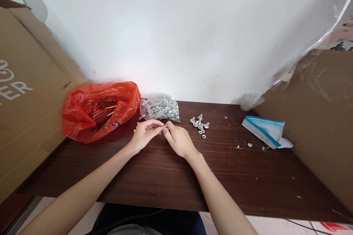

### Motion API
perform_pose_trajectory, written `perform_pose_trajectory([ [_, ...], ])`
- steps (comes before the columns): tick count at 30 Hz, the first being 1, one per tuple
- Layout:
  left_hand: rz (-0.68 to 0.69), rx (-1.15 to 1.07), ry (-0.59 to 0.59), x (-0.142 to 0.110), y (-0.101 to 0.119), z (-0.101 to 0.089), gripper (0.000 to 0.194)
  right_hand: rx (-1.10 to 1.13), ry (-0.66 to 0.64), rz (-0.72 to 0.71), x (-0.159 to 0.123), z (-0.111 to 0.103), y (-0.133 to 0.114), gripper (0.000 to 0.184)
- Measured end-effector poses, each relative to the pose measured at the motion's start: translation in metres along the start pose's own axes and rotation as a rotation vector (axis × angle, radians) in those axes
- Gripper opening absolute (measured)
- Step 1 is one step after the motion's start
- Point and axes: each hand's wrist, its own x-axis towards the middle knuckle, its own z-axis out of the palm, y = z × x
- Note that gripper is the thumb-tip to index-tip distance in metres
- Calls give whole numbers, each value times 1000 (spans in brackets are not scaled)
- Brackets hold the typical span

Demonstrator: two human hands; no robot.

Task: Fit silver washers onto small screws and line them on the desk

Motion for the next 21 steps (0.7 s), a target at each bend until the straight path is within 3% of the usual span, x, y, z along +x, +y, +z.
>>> perform_pose_trajectory([
  [4, 33, -13, 3, 0, 3, 1, 17, -18, 14, -5, 0, 1, 0, 25],
  [10, -56, 11, -3, 0, -1, 0, 23, -5, -7, -20, -1, 2, 0, 25],
  [16, 26, 14, 6, 0, 0, 0, 20, 13, -13, -33, -1, 3, 0, 27],
  [21, -22, 3, 6, 0, 1, 1, 24, 37, -10, -39, 0, 2, 0, 27],
])
